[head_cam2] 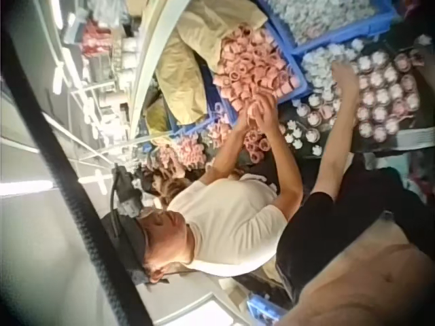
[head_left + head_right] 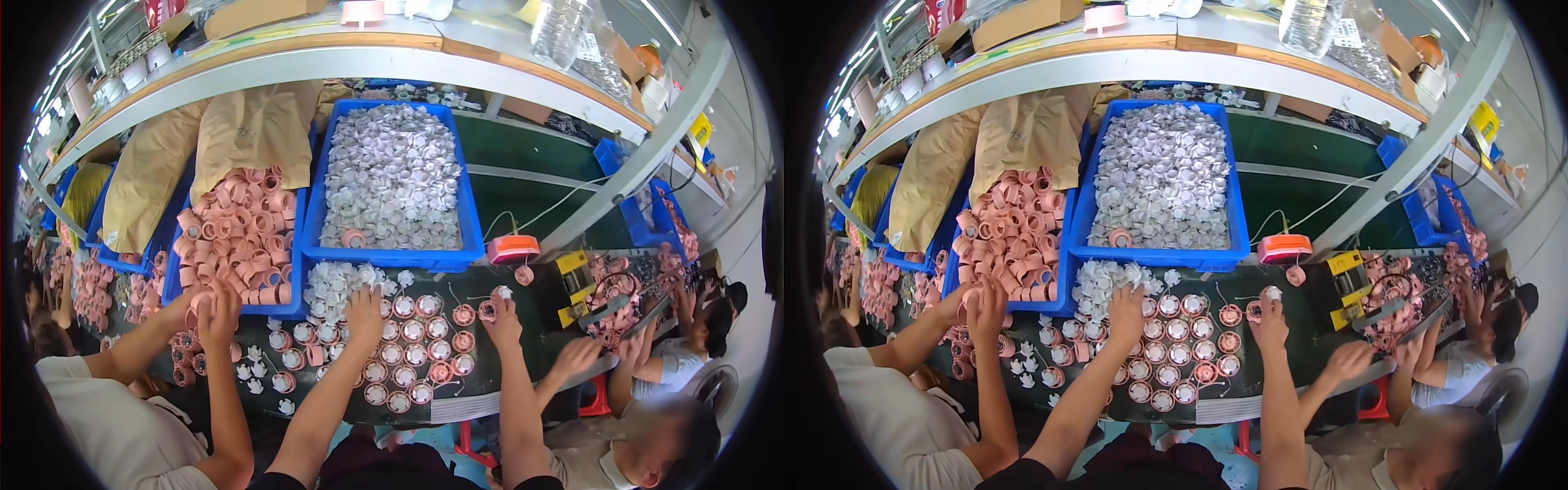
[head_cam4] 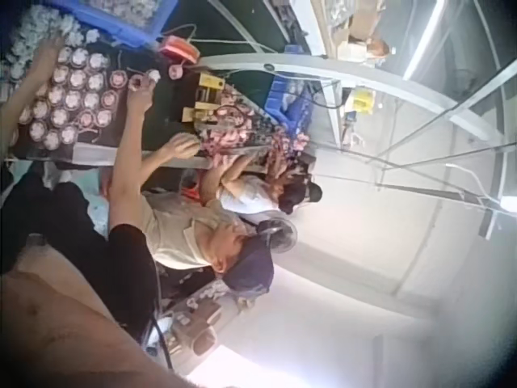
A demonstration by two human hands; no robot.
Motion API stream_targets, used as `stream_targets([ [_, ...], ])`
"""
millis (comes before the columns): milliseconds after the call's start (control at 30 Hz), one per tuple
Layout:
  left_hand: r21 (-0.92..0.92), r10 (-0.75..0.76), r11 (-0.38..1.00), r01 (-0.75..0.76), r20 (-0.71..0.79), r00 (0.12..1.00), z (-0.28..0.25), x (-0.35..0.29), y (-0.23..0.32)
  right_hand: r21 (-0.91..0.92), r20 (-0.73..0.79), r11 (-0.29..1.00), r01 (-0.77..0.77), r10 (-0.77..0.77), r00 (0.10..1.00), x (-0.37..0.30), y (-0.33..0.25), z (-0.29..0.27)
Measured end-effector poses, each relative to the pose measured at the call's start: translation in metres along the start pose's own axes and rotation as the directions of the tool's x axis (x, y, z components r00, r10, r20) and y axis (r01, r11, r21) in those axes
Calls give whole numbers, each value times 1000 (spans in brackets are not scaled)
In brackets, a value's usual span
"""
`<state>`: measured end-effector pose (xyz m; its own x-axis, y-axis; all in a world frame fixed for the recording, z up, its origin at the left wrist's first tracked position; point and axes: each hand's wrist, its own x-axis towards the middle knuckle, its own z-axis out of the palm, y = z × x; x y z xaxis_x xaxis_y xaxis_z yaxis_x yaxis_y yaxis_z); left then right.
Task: Assembling small electronic cooling fan components at a factory workstation by inserting plastic parts into housings and routing wires.
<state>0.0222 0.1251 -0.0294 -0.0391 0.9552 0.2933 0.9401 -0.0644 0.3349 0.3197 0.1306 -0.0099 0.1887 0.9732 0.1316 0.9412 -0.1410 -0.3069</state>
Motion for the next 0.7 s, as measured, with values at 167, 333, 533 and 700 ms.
stream_targets([
  [167, 96, 160, 981, -168, 90, 983, 24, 24, -23, -42, 97, 990, 133, -129, 987, 17, 10, 32],
  [333, -54, -144, 988, 143, -4, 990, 65, 36, -31, 83, 138, 982, 170, -180, 974, 9, -5, 26],
  [533, 166, 222, 965, -204, -97, 970, 47, 40, -11, 49, -67, 986, 157, -154, 986, -7, 0, -2],
  [700, -365, -105, 927, 87, -28, 994, -6, 24, -10, 657, -88, 733, 175, -156, 984, -43, -73, -21],
])
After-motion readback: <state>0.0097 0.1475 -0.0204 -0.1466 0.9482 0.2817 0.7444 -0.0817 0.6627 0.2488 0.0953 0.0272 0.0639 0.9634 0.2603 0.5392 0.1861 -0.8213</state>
